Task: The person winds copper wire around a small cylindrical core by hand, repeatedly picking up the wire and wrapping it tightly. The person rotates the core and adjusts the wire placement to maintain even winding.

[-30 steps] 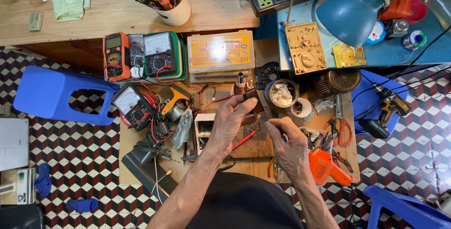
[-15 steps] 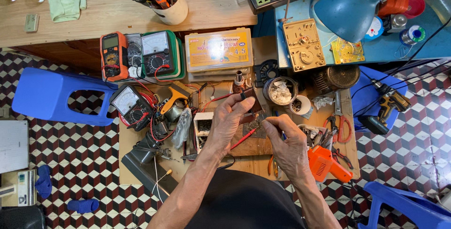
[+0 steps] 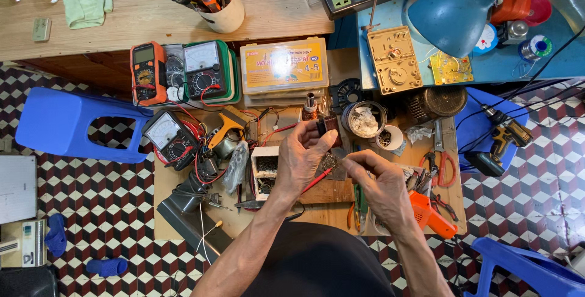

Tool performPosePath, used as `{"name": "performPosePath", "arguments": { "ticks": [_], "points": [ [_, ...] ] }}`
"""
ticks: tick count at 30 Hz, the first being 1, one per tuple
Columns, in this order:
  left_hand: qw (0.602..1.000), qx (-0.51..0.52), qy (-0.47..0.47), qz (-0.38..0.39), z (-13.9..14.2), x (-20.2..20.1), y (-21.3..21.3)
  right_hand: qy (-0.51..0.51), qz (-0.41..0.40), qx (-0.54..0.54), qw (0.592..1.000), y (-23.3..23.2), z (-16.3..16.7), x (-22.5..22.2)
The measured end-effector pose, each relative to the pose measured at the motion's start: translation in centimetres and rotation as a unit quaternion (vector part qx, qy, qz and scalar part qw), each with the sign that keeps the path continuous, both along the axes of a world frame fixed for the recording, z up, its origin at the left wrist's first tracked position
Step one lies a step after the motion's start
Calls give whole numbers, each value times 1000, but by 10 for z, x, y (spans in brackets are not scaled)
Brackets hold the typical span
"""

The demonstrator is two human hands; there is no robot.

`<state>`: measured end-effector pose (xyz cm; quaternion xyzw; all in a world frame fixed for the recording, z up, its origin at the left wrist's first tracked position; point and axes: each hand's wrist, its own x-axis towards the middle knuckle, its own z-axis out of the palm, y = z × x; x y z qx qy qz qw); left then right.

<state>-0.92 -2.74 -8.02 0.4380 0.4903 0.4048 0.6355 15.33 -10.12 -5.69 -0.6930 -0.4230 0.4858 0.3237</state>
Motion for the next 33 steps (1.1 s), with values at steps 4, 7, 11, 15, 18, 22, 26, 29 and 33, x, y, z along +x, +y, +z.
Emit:
{"name": "performPosePath", "arguments": {
  "ticks": [4,7,11,15,18,22,26,29,33],
  "points": [
    [986,38,156,-39,-1,-9,3,8,77,-14,997,10,1,16],
    [959,50,270,-68,-4,-13,-1,-8,111,-11,994,14,0,15],
    [936,84,324,-106,-13,-24,-20,-23,143,-14,989,21,-2,7],
    [956,51,220,-186,-17,-51,-40,-133,256,-77,954,25,-1,4],
    [954,-1,209,-213,-14,-67,-51,-177,334,-16,926,28,-1,2],
    [952,-95,181,-227,-10,-74,-52,-205,397,40,894,36,-2,-3],
    [942,-76,206,-252,-10,-69,-49,-233,431,112,865,37,2,-6],
    [941,-74,215,-252,-10,-71,-49,-276,460,46,843,40,6,-8],
    [946,-137,157,-248,-6,-80,-54,-285,493,37,821,39,7,-4]
  ]
}}
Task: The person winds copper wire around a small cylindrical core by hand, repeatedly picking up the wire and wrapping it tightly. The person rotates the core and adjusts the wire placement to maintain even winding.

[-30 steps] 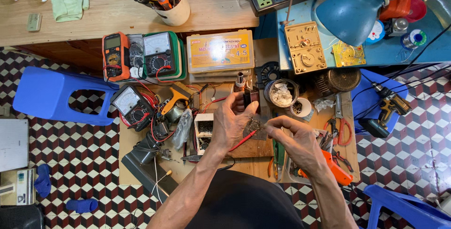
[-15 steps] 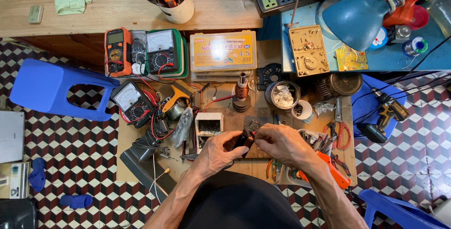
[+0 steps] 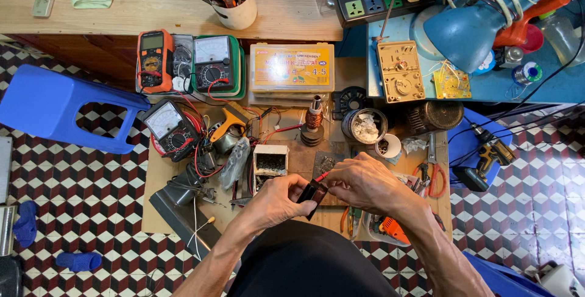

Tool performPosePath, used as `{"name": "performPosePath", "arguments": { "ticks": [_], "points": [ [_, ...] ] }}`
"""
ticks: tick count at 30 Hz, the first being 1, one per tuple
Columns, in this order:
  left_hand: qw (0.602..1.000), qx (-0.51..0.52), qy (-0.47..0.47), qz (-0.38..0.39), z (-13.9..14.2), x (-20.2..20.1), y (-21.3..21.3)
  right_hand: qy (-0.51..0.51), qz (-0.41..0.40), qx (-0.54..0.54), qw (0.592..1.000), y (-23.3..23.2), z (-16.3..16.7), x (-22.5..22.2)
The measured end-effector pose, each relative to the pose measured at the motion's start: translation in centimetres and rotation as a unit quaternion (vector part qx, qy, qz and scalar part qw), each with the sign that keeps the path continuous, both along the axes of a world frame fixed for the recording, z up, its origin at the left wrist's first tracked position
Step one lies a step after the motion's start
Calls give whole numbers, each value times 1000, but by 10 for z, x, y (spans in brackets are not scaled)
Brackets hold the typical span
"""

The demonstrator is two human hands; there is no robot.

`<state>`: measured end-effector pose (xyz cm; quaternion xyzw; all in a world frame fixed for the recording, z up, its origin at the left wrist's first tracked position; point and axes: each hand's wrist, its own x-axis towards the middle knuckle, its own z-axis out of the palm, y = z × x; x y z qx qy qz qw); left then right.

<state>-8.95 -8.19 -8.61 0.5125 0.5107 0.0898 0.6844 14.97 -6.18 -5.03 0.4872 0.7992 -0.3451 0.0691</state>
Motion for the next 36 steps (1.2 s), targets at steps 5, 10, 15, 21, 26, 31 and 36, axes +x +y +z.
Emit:
{"name": "performPosePath", "arguments": {
  "ticks": [5,10,15,21,26,31,36],
  "points": [
    [997,35,75,-12,10,-27,-7,5,18,-31,999,8,-36,3],
    [968,3,250,20,27,-86,0,110,-44,-3,993,-4,-77,-29],
    [957,73,220,175,43,-136,7,318,-166,68,931,19,-85,-102],
    [928,120,197,291,43,-151,11,393,-232,133,880,59,-70,-160],
    [931,113,167,304,20,-135,8,354,-200,185,895,62,-66,-162],
    [942,83,160,284,-1,-118,16,358,-185,186,896,68,-70,-160],
    [921,95,266,268,-5,-107,22,306,-190,182,915,84,-83,-152]
  ]
}}
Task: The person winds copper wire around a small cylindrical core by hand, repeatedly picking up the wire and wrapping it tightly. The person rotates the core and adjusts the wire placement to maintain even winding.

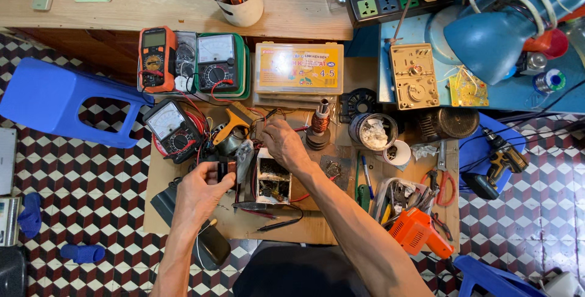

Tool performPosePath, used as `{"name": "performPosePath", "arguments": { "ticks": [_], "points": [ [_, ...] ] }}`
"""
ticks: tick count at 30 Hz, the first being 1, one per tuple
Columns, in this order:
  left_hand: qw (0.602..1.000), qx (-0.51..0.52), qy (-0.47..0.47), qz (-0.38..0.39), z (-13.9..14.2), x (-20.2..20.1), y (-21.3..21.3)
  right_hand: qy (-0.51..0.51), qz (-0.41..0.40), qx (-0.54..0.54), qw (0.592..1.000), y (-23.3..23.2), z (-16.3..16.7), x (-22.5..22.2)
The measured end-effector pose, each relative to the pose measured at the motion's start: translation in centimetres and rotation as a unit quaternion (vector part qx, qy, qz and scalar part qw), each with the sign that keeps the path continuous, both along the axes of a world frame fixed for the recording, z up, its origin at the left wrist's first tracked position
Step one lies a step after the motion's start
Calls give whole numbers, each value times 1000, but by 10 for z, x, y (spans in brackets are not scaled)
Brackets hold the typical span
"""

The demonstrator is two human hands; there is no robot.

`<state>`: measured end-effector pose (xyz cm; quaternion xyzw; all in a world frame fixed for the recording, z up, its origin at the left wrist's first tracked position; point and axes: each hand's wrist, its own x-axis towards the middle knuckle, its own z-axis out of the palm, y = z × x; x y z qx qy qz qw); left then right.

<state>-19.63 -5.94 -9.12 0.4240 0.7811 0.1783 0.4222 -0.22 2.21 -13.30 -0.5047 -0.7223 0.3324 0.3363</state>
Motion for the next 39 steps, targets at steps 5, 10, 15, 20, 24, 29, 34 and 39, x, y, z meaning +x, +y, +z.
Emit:
{"name": "performPosePath", "arguments": {
  "ticks": [5,10,15,20,24,29,34,39],
  "points": [
    [995,-33,92,11,5,-9,13,-48,15,20,999,37,-6,-2],
    [993,-68,96,14,-3,-30,11,-18,27,162,986,43,-6,-12],
    [995,-46,79,47,-1,-55,-2,26,35,147,988,20,0,-27],
    [993,-85,63,57,11,-70,-10,-4,42,159,986,7,13,-22],
    [998,-63,16,-15,20,-56,-14,-52,45,61,996,-17,40,7],
    [979,-146,25,-142,31,-15,-9,-148,120,-64,980,-47,95,83],
    [960,34,-202,-191,32,27,-12,-75,94,-210,970,-55,150,125],
    [937,-1,-303,-175,37,57,-15,-61,-34,-13,997,-69,182,130]
  ]
}}
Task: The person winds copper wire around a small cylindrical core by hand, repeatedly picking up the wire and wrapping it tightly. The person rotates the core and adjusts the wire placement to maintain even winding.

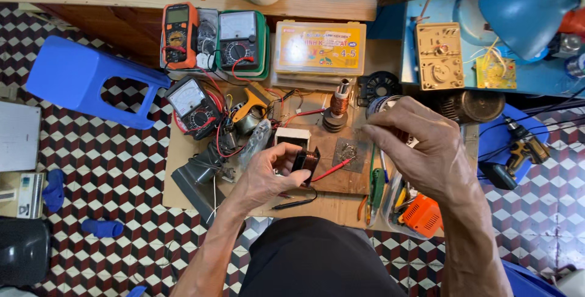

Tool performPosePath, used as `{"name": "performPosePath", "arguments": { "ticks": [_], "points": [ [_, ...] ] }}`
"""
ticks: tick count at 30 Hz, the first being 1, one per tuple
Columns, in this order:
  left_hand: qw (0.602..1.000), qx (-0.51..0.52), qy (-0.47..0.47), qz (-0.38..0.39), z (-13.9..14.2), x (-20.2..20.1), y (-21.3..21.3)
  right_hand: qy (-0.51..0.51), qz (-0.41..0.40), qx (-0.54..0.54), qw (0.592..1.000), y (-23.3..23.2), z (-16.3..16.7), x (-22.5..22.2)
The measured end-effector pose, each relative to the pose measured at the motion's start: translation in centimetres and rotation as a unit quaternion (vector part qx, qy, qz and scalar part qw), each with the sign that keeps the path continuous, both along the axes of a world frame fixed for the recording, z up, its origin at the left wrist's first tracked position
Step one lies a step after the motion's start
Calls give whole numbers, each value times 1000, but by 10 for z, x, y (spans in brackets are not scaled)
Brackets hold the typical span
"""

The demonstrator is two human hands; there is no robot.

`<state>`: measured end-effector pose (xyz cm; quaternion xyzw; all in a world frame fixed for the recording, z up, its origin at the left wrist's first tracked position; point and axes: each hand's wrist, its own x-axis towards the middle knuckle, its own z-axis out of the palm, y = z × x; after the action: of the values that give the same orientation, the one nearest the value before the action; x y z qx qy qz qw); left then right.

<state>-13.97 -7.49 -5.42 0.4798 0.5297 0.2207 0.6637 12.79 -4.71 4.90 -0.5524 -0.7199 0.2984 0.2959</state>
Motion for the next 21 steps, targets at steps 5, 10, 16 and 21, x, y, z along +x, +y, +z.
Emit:
{"name": "performPosePath", "arguments": {
  "ticks": [5,10,16,21],
  "points": [
    [997,48,-54,-25,0,31,2,11,-95,104,990,2,-5,-2],
    [995,10,-98,-32,7,57,5,21,-134,131,982,17,-23,5],
    [994,17,-103,-30,16,71,6,40,-165,123,978,18,-36,12],
    [993,10,-113,-33,12,74,7,36,-172,141,974,18,-38,17]
  ]
}}
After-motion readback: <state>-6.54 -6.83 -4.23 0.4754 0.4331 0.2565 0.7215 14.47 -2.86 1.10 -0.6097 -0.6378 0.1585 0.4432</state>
